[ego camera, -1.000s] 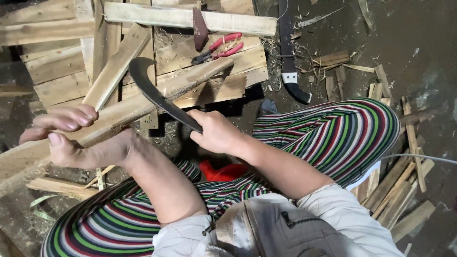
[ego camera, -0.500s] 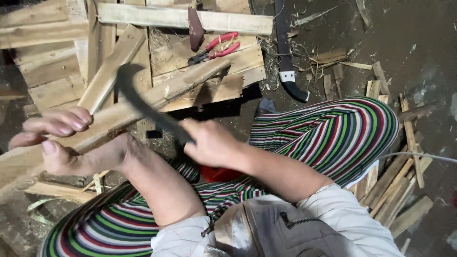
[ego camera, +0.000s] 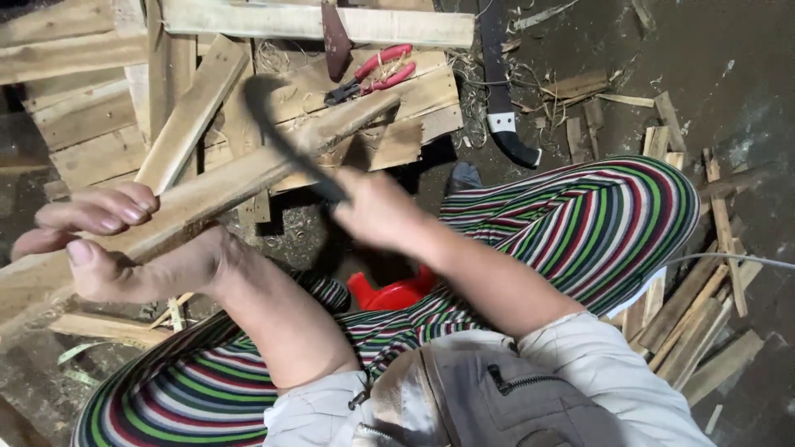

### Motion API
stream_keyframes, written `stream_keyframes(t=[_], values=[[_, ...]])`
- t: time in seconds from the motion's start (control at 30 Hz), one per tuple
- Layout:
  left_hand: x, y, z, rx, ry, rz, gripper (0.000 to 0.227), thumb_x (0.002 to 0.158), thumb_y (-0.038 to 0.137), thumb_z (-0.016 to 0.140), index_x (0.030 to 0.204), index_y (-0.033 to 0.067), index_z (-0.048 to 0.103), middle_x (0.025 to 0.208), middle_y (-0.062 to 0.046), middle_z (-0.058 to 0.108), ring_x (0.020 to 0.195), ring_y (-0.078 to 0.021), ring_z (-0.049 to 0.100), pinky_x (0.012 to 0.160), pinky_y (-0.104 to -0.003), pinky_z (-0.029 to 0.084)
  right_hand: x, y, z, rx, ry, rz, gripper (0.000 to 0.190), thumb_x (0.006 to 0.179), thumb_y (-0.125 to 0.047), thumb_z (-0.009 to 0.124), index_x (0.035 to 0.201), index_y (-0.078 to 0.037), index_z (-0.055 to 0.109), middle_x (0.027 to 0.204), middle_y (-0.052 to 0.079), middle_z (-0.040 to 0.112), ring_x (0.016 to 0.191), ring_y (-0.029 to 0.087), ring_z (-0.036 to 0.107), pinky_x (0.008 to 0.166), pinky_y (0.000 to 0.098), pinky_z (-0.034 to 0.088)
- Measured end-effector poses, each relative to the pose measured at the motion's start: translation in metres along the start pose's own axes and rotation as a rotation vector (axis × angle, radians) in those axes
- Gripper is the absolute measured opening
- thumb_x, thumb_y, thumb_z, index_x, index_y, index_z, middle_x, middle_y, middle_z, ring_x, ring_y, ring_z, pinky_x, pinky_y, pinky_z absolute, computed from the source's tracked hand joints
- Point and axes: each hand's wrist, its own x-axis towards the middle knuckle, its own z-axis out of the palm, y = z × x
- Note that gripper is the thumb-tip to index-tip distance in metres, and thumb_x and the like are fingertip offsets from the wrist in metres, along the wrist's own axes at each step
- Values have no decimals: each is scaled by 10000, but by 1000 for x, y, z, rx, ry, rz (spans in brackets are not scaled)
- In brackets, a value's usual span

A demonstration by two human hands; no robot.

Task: A person is sitting on the floor in a workshop, using a sickle to shave and shape a piece of wood.

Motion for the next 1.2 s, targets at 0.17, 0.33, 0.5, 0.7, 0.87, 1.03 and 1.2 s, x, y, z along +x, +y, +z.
stream_keyframes(t=[0.17, 0.33, 0.5, 0.7, 0.87, 1.03, 1.2], values=[[7, 0, 4, 36, 6, 2, 283, 1038, 257, 427, 1252, 161, 586, 911, -11, 368, 694, -133, 338, 631, -288, 320, -7, -1, 1, -6, 16, -117, 158, 850, -67, 586, 1004, -33, 600, 627, 98, 670, 467, 262, 647, 398, 372, 514], [11, 10, 14, 108, -14, -58, 167, 989, 313, 487, 1000, 148, 461, 888, 3, 408, 696, -104, 379, 621, -272, 348, -27, -21, 5, 92, 28, -449, 457, 773, -2, 655, 1216, 2, 541, 757, 107, 730, 546, 233, 710, 437, 321, 571], [10, 6, 11, -53, -174, -55, 292, 979, 312, 440, 1227, 160, 466, 943, 3, 322, 764, -103, 325, 653, -276, 312, -6, -5, -6, 264, -24, -123, 1120, 838, -324, 727, 1581, -19, -53, 740, 114, 757, 534, 179, 685, 447, 272, 496], [15, 9, 25, -57, -231, -58, 361, 914, 327, 429, 1231, 168, 496, 927, -2, 357, 707, -129, 381, 625, -278, 350, 9, 30, 2, 525, -34, -282, 530, 903, -208, 713, 1392, -63, 569, 1108, 5, 717, 856, 88, 619, 780, 225, 520], [8, 16, 44, 84, -212, -16, 292, 967, 333, 391, 1172, 128, 424, 954, -33, 355, 718, -156, 383, 636, -311, 334, -3, 24, -4, 252, 103, -376, 606, 926, -196, 721, 1470, -235, 455, 1160, 52, 744, 781, 107, 708, 674, 252, 552], [7, 11, 53, 46, -241, 4, 342, 964, 322, 474, 1262, 155, 477, 947, -23, 343, 724, -157, 387, 620, -277, 350, 7, 48, -10, 30, 223, -366, 752, 925, -197, 755, 1526, -361, 334, 881, 62, 795, 516, 98, 645, 439, 272, 553], [11, 3, 30, -6, -169, 7, 301, 968, 181, 513, 1247, 78, 560, 910, -56, 429, 668, -187, 446, 592, -296, 409, 23, 77, -70, -2, 261, 278, 641, 1001, -337, 567, 1569, -342, 270, 830, -24, 732, 425, 64, 406, 344, 222, 347]])
